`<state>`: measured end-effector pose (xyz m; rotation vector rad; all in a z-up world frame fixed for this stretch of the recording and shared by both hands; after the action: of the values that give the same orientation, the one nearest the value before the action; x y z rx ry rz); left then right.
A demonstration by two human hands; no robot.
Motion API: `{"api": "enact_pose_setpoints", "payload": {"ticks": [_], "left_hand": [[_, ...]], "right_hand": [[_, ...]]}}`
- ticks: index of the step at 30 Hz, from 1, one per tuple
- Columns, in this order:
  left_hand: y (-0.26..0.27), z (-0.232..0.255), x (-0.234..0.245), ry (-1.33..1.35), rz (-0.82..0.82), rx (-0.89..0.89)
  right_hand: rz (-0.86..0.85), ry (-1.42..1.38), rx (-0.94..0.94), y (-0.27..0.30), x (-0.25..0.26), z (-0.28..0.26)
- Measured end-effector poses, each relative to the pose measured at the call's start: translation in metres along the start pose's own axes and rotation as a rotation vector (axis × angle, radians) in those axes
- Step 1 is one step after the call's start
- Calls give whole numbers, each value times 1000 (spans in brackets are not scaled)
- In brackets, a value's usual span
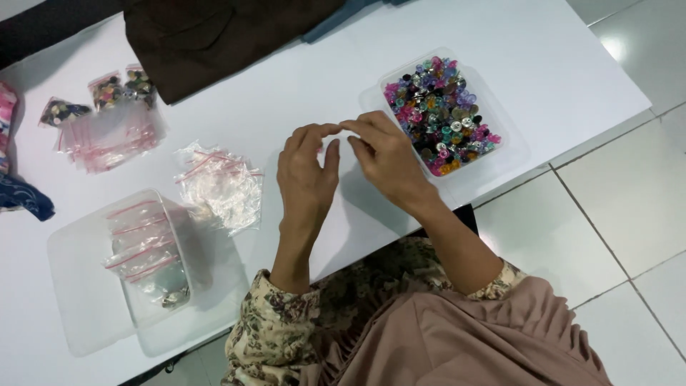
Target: Sorting colorful buttons from a container and placing them into small plastic bags
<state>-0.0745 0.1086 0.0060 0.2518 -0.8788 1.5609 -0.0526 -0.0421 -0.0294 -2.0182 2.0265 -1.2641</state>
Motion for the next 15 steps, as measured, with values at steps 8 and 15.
{"api": "enact_pose_setpoints", "payload": {"ticks": [8, 15], "left_hand": [[3, 36, -91, -41, -229, -348], [3, 47, -139, -296, -146, -436]], "right_hand": [[-29, 323, -132, 39, 129, 17], [-184, 542, -243, 60, 119, 50]]}}
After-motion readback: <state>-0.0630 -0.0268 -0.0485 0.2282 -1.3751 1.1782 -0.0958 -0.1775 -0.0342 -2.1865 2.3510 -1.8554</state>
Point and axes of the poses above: each hand's wrist, its own y-axis away from the middle knuckle, its own x-axis out of the back of the hand, z = x × y, the point moved 2 cm from there along -y, towards the middle knuckle, and after that the axes turned 3 degrees about y, right-handed, at the moved point
